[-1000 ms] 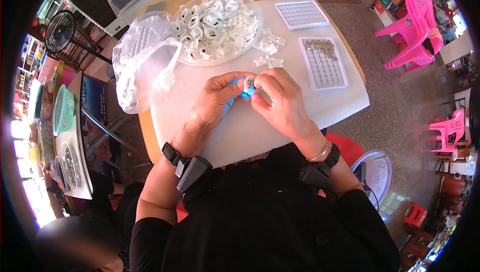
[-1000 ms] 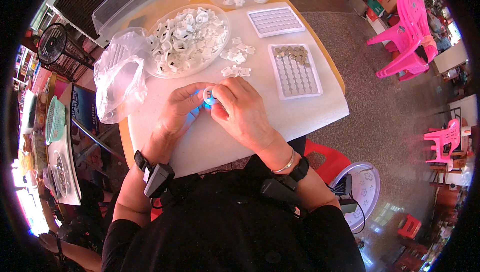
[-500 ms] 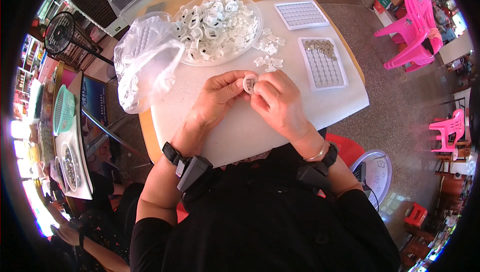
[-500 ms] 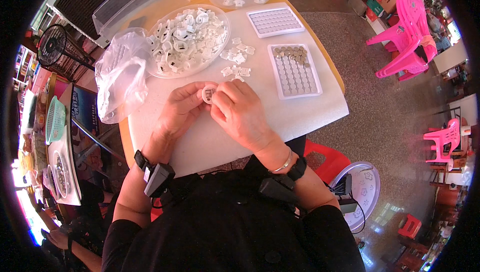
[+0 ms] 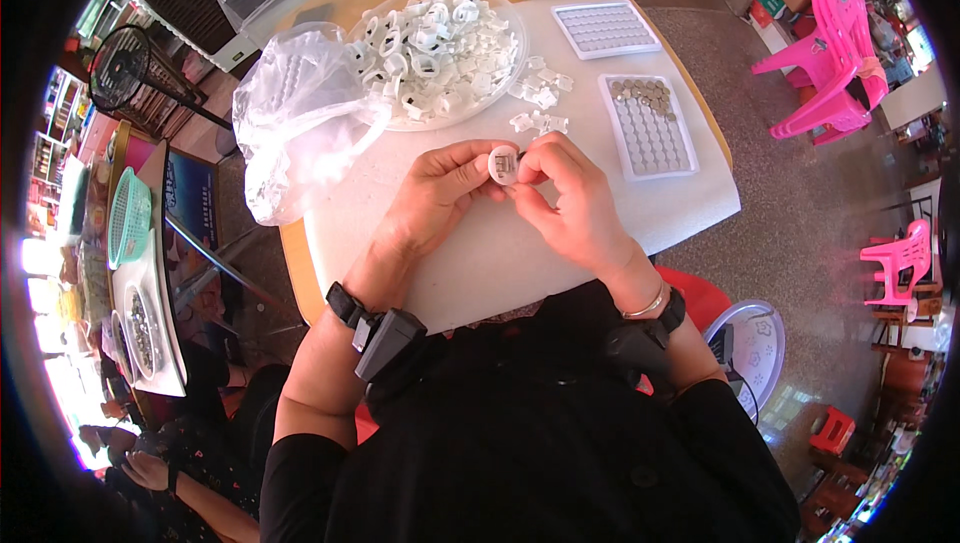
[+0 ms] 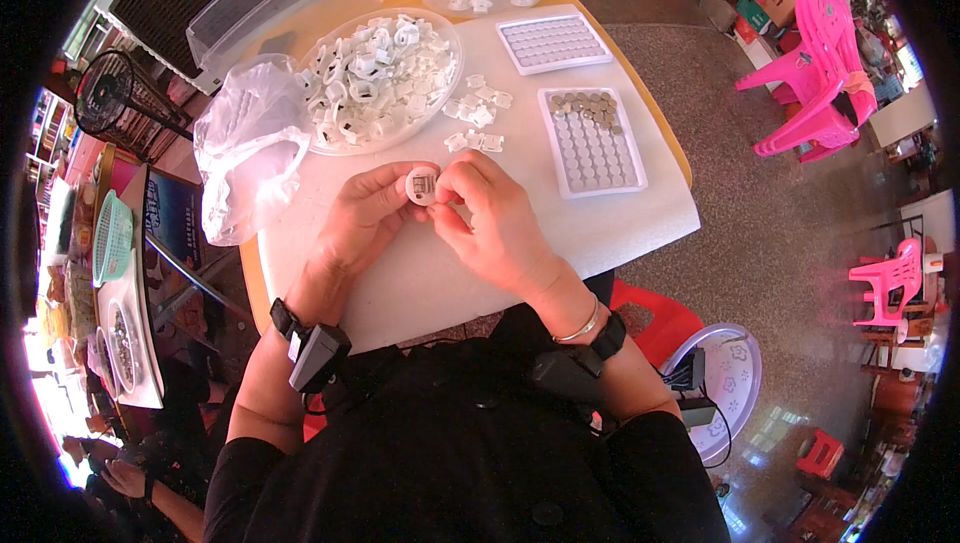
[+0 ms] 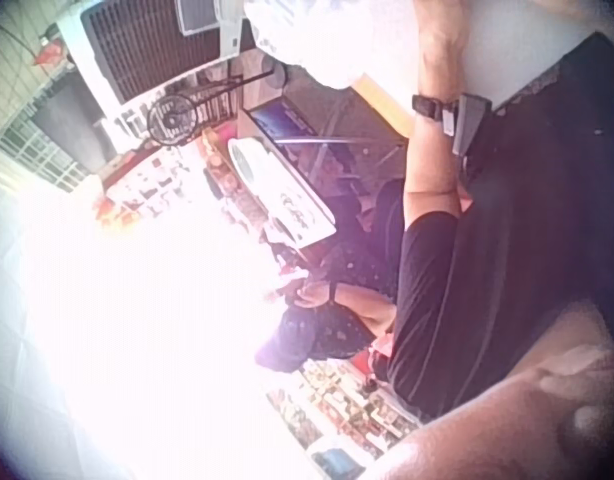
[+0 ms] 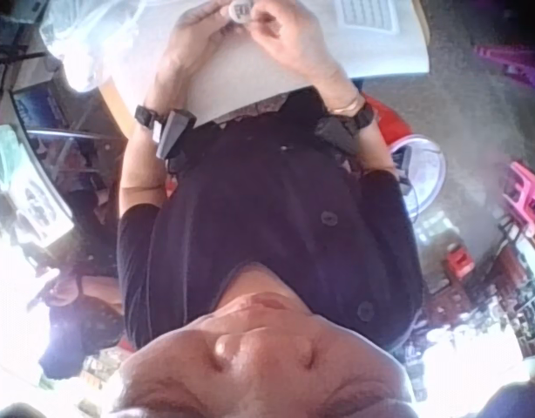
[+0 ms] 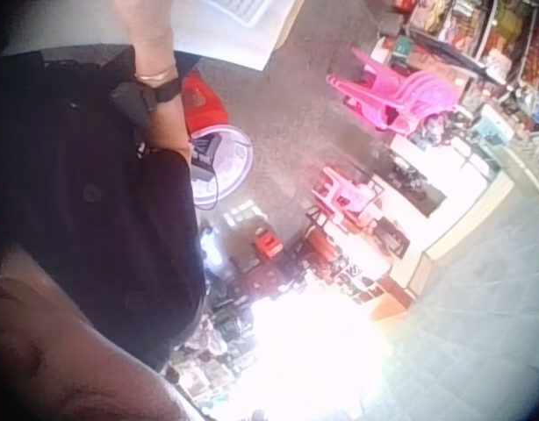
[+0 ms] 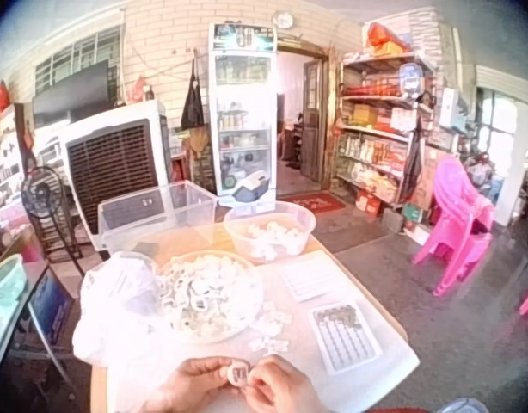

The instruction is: Assembling small white plastic rings with black interior components at a workstation.

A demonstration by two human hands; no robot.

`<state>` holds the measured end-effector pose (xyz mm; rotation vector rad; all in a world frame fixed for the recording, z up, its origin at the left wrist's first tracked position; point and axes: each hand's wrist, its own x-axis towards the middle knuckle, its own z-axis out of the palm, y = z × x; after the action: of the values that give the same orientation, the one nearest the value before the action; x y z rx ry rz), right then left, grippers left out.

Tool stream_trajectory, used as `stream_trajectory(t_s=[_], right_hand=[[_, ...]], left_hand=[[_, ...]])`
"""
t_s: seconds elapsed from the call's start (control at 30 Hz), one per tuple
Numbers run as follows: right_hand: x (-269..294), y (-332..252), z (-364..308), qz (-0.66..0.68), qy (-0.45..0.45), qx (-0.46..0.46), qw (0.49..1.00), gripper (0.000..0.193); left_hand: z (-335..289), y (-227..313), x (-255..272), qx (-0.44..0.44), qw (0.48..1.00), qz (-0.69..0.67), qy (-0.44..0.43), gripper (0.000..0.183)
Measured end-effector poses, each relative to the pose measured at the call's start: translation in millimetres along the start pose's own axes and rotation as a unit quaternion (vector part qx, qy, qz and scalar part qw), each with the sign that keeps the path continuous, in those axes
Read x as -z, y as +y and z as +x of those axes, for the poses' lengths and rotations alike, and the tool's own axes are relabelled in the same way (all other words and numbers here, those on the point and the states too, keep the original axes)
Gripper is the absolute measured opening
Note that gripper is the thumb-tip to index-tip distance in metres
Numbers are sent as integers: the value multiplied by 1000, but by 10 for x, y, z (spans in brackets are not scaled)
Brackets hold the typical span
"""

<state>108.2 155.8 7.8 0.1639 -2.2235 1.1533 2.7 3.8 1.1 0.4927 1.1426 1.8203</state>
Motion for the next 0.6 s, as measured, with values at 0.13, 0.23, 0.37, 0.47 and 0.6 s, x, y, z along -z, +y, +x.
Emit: stream_trajectory(t_s=[0.13,0.23,0.37,0.47,0.6], right_hand=[[52,-13,27,64,-37,-49,996,18],[77,-36,37,127,-64,-95,985,16],[80,-18,36,121,-47,-115,985,16],[76,0,35,73,-47,-88,992,22],[38,-23,19,65,-12,-125,990,24]], left_hand=[[-1,-7,-8,-3,1000,-14,0,30],[-4,-4,4,1,1000,-8,-13,30],[5,-2,-9,5,1000,16,-9,31],[-6,-7,-12,13,999,38,-14,31],[-19,16,-60,4,998,59,-17,32]])
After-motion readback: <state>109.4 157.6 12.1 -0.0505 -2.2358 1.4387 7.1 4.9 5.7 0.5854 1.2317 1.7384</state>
